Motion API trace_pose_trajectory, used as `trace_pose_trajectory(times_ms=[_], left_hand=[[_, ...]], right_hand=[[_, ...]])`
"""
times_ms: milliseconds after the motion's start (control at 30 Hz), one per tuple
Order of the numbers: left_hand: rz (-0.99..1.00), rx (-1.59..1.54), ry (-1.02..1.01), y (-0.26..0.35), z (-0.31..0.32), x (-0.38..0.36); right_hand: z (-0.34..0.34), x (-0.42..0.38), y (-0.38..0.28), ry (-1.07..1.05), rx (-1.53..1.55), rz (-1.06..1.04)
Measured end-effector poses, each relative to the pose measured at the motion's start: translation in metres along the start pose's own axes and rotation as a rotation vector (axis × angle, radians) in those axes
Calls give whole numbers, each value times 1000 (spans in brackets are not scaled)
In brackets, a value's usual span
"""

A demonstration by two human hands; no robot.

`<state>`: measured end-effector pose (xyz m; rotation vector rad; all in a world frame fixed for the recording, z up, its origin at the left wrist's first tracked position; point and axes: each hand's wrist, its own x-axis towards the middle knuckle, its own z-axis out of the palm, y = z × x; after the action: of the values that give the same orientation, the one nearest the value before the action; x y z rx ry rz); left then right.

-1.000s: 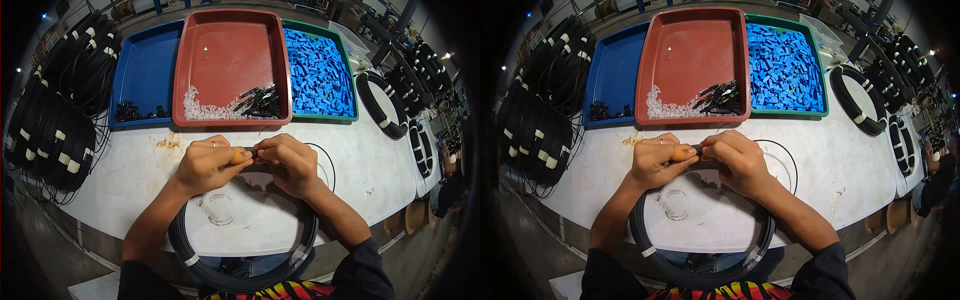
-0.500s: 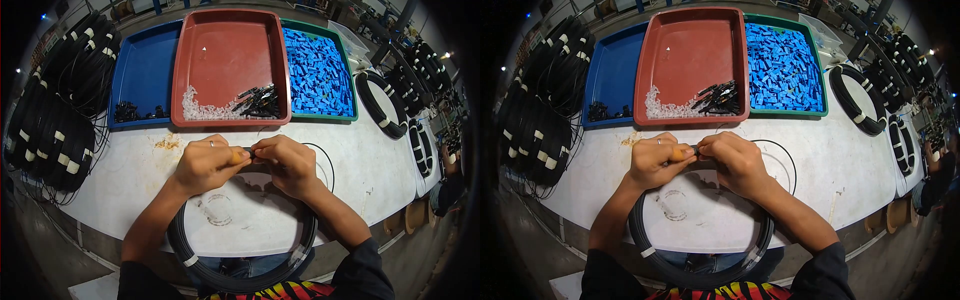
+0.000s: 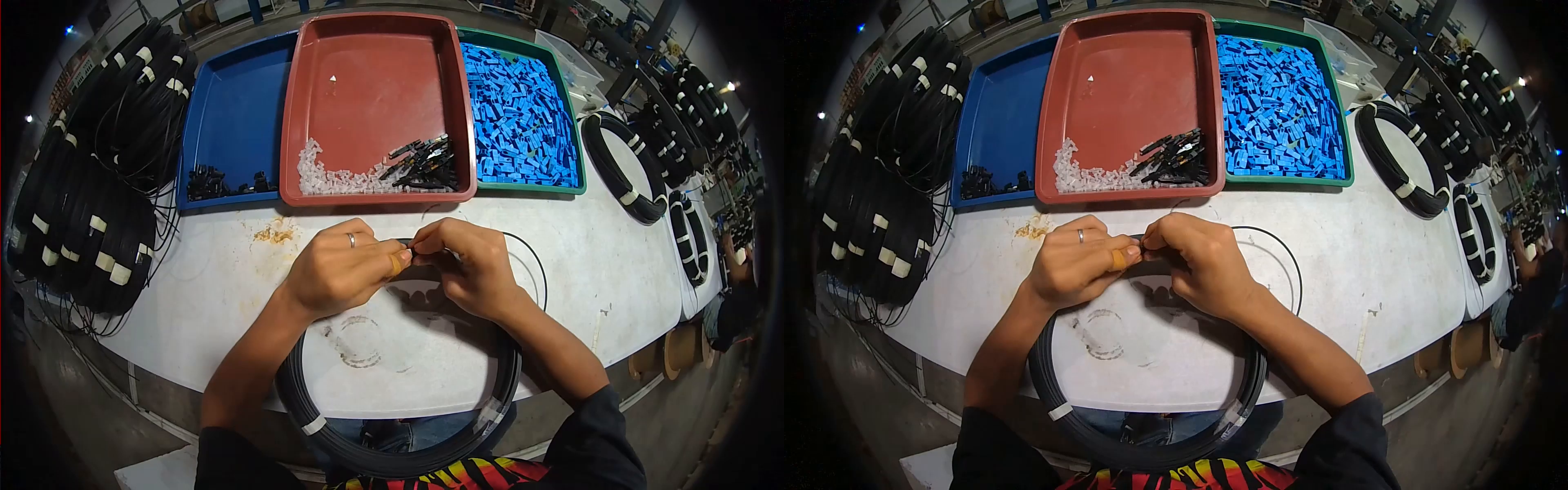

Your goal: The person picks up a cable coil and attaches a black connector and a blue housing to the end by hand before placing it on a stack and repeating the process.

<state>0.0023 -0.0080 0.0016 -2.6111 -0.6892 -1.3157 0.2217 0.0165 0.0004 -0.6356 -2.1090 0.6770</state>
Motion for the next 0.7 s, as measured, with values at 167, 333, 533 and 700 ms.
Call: trace_pose_trajectory(times_ms=[167,333,533,700], left_hand=[[-533,-387,26,9,-4,-2],[199,139,-5,7,-3,10],[-20,-32,-15,1,-3,2],[-627,-404,-6,10,-3,0]], right_hand=[[-2,1,-2,88,-239,-365],[-5,-3,-6,7,-124,-187],[-2,-2,0,-33,-6,-28],[-3,-1,-5,7,-268,-279]])
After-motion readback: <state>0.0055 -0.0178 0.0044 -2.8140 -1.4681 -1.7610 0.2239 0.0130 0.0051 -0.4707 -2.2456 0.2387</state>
